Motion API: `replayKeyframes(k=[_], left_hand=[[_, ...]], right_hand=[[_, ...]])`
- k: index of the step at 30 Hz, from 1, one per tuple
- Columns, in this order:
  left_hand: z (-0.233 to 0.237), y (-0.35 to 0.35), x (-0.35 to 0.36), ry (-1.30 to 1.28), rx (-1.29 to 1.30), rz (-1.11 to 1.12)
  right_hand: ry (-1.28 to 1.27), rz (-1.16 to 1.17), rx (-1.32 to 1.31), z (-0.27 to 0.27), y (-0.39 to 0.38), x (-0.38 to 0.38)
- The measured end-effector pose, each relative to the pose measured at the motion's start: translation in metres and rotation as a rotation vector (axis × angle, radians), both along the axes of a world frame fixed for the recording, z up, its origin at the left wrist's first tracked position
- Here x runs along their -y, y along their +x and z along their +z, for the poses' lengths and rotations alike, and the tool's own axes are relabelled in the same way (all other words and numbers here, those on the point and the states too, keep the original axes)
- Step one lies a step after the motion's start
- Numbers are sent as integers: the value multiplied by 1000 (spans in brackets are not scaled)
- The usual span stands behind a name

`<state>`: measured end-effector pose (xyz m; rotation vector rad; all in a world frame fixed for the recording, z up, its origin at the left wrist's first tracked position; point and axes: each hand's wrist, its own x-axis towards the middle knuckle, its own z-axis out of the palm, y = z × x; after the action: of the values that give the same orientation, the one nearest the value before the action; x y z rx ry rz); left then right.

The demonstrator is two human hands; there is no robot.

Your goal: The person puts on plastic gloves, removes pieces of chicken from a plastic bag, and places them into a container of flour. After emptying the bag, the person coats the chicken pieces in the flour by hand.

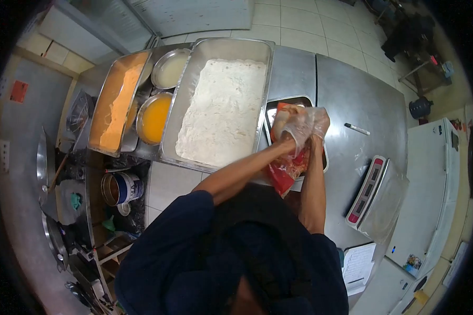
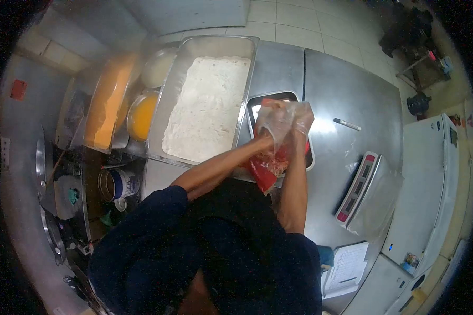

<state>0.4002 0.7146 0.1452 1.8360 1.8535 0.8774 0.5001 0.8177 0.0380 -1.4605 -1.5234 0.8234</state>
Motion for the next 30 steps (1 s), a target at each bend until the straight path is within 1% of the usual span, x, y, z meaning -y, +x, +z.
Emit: replayKeyframes(k=[1, 2, 4, 5, 6, 7, 8, 9, 10, 12, 13, 15, 16, 17, 18, 19, 21, 22, 24, 25, 26, 28, 29, 30], left_hand=[[4, -3, -7, -20, -133, 30], [-50, -10, -25, 164, -65, 86], [-32, -41, -21, 321, -275, -33], [-14, -62, -21, 37, 211, -9], [-2, -77, -20, -276, 687, 26], [-7, -85, -19, -296, 686, 12], [-15, -91, -23, -61, 688, -7], [-23, -95, -26, 178, 686, -23], [-30, -97, -27, 175, 687, -29], [-41, -103, -29, 114, 546, -140], [-37, -101, -30, 107, 540, -151], [-27, -94, -37, -82, 818, -84], [-6, -88, -33, -90, 817, -90], [27, -80, -24, -194, 899, 44], [44, -76, -18, -300, 977, 181], [40, -77, -19, -313, 978, 178], [32, -78, -26, -106, 689, -117], [35, -72, -26, -108, 690, -119], [39, -52, -23, 21, 545, -90], [38, -47, -23, -83, 450, -63], [47, -43, -21, -84, 450, -72], [60, -36, -15, -207, 198, 0], [36, -41, -14, 83, -164, -148], [13, -43, -18, 89, -165, -164]], right_hand=[[57, -71, 130, 38, -6, 7], [56, -92, 130, 51, -1, 5], [73, 199, -89, 70, 7, -2], [-92, 309, 6, 104, 17, 6], [-103, 280, -6, 123, 20, 13], [-133, 362, -147, 139, 21, 21], [-152, 449, -283, 150, 18, 26], [-214, 476, -347, 157, 10, 34], [-108, 581, -268, 139, 0, 33], [69, 503, -104, 130, -19, 46], [68, 491, -111, 130, -21, 49], [69, 455, -181, 133, -22, 48], [66, 447, -183, 135, -20, 49], [-8, 471, -195, 138, -17, 51], [-83, 495, -207, 138, -14, 54], [-92, 486, -207, 135, -11, 58], [-66, 520, -77, 130, -5, 65], [-68, 517, -77, 133, -4, 70], [-20, 484, 86, 139, -2, 81], [44, 376, 91, 119, -5, 81], [45, 367, 92, 111, -5, 79], [9, 413, 13, 99, -6, 76], [-7, 346, 32, 97, -8, 80], [-4, 330, 31, 84, -9, 77]])
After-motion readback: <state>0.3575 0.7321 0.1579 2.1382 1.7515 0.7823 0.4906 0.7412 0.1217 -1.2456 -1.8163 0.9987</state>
